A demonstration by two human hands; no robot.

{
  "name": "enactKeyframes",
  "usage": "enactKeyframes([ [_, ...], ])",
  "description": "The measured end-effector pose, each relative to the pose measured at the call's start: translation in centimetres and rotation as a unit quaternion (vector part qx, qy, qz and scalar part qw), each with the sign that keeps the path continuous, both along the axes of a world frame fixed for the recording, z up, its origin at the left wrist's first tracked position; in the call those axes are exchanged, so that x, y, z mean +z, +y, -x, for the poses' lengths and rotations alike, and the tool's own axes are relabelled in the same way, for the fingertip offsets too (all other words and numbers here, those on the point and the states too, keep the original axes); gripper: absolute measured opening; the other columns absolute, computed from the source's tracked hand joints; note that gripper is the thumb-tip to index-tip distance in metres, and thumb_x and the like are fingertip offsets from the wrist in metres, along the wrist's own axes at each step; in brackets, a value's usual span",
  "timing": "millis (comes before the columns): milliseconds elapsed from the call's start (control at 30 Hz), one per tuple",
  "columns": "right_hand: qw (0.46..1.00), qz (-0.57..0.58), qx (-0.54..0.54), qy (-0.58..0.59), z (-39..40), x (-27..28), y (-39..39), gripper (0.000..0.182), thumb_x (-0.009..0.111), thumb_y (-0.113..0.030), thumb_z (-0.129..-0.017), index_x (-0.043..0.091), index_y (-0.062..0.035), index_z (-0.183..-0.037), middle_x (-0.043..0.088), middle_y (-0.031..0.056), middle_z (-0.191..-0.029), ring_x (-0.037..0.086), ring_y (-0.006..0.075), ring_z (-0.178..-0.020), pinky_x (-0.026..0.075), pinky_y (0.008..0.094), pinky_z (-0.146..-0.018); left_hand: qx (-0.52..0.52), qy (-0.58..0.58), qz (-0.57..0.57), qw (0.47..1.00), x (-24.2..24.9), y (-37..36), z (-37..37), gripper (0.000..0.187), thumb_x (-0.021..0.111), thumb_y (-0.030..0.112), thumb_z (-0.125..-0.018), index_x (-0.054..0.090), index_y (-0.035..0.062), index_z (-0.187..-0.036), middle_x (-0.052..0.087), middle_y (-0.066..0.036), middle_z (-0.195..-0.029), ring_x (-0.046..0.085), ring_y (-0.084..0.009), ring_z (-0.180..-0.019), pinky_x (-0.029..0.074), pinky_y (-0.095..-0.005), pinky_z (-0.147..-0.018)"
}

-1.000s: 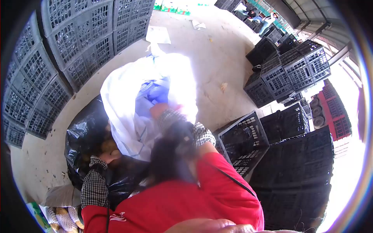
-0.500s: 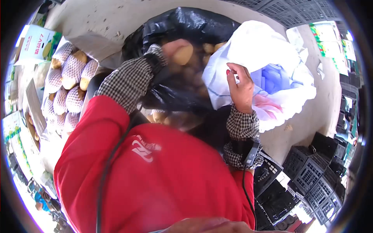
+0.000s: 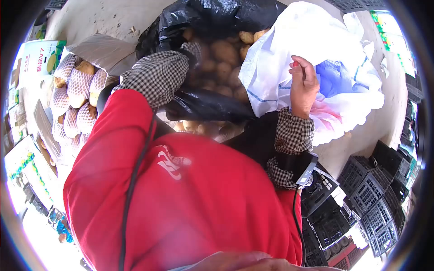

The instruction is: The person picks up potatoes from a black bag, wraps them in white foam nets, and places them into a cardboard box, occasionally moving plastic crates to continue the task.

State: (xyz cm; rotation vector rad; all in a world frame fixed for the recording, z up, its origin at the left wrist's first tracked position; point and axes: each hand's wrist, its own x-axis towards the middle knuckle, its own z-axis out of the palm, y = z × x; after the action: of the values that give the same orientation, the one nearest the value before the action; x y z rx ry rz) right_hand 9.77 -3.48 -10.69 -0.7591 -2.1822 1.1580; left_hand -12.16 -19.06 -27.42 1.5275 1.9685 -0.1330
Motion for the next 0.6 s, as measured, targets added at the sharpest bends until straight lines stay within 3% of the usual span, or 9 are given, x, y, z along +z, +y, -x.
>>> enactKeyframes([
  [100, 1.0, 0.024, 0.001, 0.007, 0.0, -0.1, 0.2, 0.013, 0.054, -0.003, -0.079, 0.061, -0.005, -0.09, 0.06, 0.0049, -0.078, 0.054, 0.009, -0.067, 0.042, 0.0215, -0.06, 0.074, -0.035, -0.084, 0.993, -0.6, 3.1, -2.1, 0.041, 0.051, 0.03, -0.078, 0.046, 0.0141, -0.116, 0.052, -0.013, -0.108, 0.049, -0.0273, -0.1, 0.039, -0.0346, -0.088],
  [300, 0.999, 0.051, -0.018, 0.005, -0.3, 0.1, 0.3, 0.014, 0.053, -0.002, -0.079, 0.06, -0.0052, -0.091, 0.06, 0.0052, -0.078, 0.055, 0.0091, -0.068, 0.043, 0.0216, -0.06, 0.153, -0.027, -0.086, 0.984, -2.7, 5.5, -3.4, 0.046, 0.053, 0.03, -0.077, 0.043, 0.0133, -0.119, 0.05, -0.014, -0.111, 0.048, -0.0274, -0.102, 0.037, -0.0345, -0.09],
  [433, 0.998, 0.053, -0.034, 0.01, -1.3, 0.5, 1.1, 0.016, 0.05, -0.008, -0.083, 0.059, -0.0042, -0.095, 0.057, 0.0028, -0.079, 0.053, 0.0089, -0.068, 0.043, 0.0209, -0.061, 0.15, -0.031, -0.066, 0.986, -2.9, 5.2, -2.8, 0.05, 0.054, 0.03, -0.076, 0.04, 0.0127, -0.121, 0.049, -0.014, -0.112, 0.046, -0.0276, -0.104, 0.036, -0.0344, -0.091],
  [600, 0.991, 0.109, -0.073, 0.015, -1.4, 0.5, 2.2, 0.016, 0.05, -0.008, -0.082, 0.059, -0.005, -0.095, 0.057, 0.0029, -0.075, 0.054, 0.0101, -0.066, 0.042, 0.0213, -0.06, 0.054, -0.061, 0.018, 0.997, -0.6, 0.8, -0.8, 0.054, 0.055, 0.03, -0.075, 0.038, 0.012, -0.123, 0.048, -0.015, -0.115, 0.045, -0.0277, -0.106, 0.035, -0.0344, -0.092],
])
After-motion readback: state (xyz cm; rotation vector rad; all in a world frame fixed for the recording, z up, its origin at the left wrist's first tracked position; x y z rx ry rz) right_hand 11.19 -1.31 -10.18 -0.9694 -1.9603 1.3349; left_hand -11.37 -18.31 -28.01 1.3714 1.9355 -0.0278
